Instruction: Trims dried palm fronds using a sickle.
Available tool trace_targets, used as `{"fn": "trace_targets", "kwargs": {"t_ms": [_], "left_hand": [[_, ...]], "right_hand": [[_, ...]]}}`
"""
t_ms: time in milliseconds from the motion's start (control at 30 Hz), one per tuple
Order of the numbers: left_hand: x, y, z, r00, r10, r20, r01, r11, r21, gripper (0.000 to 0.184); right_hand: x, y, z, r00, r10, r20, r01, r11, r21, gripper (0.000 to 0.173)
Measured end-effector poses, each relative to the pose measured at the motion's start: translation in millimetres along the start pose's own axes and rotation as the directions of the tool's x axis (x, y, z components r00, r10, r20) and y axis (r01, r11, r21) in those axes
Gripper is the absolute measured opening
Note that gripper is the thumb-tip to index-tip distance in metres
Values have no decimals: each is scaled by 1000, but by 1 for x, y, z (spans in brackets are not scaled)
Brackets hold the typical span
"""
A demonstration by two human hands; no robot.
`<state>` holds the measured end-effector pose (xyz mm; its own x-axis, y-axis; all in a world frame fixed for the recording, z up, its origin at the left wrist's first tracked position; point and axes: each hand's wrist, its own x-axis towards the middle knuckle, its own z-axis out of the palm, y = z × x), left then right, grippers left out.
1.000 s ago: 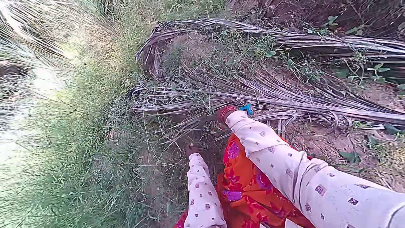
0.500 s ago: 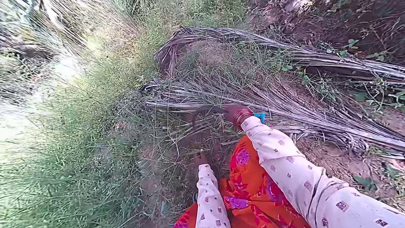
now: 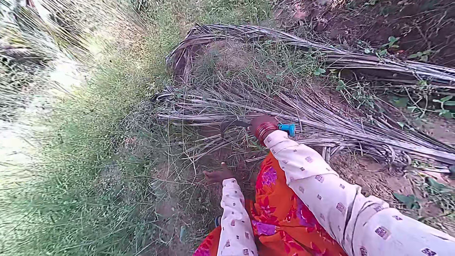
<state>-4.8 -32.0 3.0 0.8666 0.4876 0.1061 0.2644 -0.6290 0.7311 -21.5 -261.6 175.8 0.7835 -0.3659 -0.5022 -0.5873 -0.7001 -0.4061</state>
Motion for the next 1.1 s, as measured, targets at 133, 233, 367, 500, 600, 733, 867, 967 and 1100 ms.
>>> {"fn": "trace_targets", "kwargs": {"t_ms": [133,233,367,500,600,733,867,967,1100], "left_hand": [[0,30,-7,966,246,80,-242,969,-54,95],[14,44,-6,918,372,141,-376,927,1,88],[47,58,-8,881,171,441,-344,873,347,72],[60,47,-9,713,-119,690,-444,685,577,61],[59,34,-9,676,-143,723,-472,670,573,54],[74,25,-7,667,-154,729,-437,712,550,45],[87,24,1,724,-85,685,-291,863,414,58],[90,27,4,769,-12,639,-242,920,309,71],[83,40,6,793,78,604,-224,960,169,80]], "right_hand": [[-2,-10,6,997,-13,77,9,999,47,42],[-12,-16,5,989,-29,144,26,999,22,42],[-11,-14,0,987,-16,161,12,1000,27,36],[-1,-15,4,991,17,130,-22,999,34,40],[-8,-18,2,992,18,126,-28,997,74,34],[-8,-20,1,995,18,102,-20,1000,23,36],[-11,-22,1,999,3,40,-3,1000,-8,37],[-6,-25,7,998,-28,56,28,1000,-7,39],[-4,-31,16,990,-21,139,20,1000,6,41]]}}
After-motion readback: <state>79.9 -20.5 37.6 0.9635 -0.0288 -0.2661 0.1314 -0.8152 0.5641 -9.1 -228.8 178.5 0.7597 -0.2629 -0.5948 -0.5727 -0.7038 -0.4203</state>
